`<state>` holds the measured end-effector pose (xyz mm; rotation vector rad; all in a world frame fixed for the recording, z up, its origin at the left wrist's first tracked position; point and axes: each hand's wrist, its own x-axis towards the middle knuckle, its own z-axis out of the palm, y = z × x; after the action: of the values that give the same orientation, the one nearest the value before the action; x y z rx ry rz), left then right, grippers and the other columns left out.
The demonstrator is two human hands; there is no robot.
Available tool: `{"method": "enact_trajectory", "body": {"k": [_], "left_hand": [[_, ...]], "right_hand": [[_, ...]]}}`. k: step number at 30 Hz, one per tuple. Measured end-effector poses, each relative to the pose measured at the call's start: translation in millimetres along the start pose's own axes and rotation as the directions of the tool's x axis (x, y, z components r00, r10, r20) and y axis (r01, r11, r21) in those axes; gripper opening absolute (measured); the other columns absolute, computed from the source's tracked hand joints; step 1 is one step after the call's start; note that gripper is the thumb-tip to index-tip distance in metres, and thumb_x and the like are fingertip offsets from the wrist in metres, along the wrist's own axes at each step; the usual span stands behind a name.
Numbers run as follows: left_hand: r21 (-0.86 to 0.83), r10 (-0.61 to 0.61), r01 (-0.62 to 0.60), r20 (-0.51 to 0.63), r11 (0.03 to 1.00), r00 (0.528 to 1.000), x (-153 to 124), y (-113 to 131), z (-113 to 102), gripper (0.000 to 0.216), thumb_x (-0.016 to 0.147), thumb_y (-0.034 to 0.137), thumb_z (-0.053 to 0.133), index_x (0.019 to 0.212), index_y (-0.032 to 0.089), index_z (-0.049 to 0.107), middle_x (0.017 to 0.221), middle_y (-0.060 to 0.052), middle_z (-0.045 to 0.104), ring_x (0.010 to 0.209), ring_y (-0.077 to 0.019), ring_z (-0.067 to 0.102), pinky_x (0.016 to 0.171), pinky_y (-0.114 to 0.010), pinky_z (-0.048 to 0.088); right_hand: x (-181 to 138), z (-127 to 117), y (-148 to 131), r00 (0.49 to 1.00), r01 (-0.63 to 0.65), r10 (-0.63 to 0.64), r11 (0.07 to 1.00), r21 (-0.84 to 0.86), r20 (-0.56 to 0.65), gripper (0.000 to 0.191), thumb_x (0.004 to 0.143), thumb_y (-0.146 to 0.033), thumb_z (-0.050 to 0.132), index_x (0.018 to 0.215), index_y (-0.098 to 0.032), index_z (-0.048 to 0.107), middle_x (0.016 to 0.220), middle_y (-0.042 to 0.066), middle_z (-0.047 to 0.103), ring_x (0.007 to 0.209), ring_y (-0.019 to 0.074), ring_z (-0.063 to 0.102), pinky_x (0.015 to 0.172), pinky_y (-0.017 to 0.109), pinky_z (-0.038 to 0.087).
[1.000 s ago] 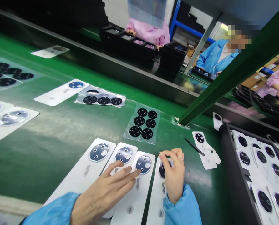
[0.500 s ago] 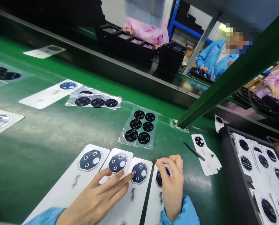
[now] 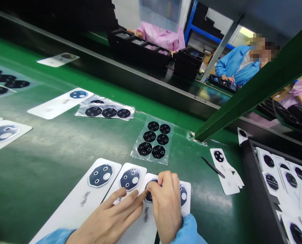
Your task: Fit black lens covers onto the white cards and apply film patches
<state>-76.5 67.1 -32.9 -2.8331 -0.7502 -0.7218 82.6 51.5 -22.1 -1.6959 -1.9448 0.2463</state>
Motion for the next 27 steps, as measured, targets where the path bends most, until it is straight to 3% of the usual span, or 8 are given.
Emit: {"method": "enact_trajectory", "body": {"k": [7, 14, 19, 27], "left_hand": [[-0.021, -0.02, 0.02, -0.019, 1.0, 1.0, 1, 0, -1, 0.039, 0.09, 0.001, 0.023, 0.085, 0.015, 0.059, 0.096, -0.007, 0.065, 0.097, -0.0161, 0.051, 0.094, -0.036, 0.03], [-0.056, -0.019, 0.016, -0.06, 0.998, 0.998, 0, 0, 6, 0.039, 0.087, 0.0, 0.023, 0.088, 0.017, 0.058, 0.096, -0.006, 0.066, 0.094, -0.0158, 0.054, 0.1, -0.036, 0.026], [-0.089, -0.029, 0.022, -0.083, 0.996, 0.996, -2, -1, 10, 0.04, 0.08, -0.003, 0.028, 0.091, 0.02, 0.059, 0.094, -0.004, 0.067, 0.093, -0.0167, 0.055, 0.1, -0.035, 0.027], [-0.125, -0.047, 0.035, -0.094, 0.991, 0.994, -9, 0, 16, 0.039, 0.077, -0.002, 0.03, 0.091, 0.02, 0.059, 0.094, -0.005, 0.067, 0.093, -0.019, 0.056, 0.1, -0.038, 0.027]], "right_hand": [[-1, -4, -1, 1.0, 0.007, -0.007, 0.999, -0.046, -0.006, 0.022, 0.085, -0.005, 0.046, 0.073, -0.02, 0.058, 0.081, 0.003, 0.043, 0.076, 0.0173, 0.04, 0.062, 0.029, 0.034], [-2, -1, -6, 0.999, 0.033, -0.04, 0.98, -0.198, -0.034, 0.021, 0.078, -0.002, 0.052, 0.066, -0.019, 0.053, 0.079, 0.002, 0.045, 0.074, 0.0158, 0.039, 0.062, 0.028, 0.031], [-4, 0, -7, 0.994, 0.091, -0.107, 0.945, -0.315, -0.036, 0.02, 0.082, -0.004, 0.051, 0.068, -0.019, 0.053, 0.076, 0.001, 0.046, 0.072, 0.0156, 0.039, 0.06, 0.029, 0.03], [-3, -1, -7, 0.993, 0.101, -0.114, 0.94, -0.327, -0.021, 0.02, 0.08, -0.003, 0.051, 0.068, -0.019, 0.051, 0.076, 0.001, 0.045, 0.071, 0.0155, 0.039, 0.059, 0.029, 0.03]]}}
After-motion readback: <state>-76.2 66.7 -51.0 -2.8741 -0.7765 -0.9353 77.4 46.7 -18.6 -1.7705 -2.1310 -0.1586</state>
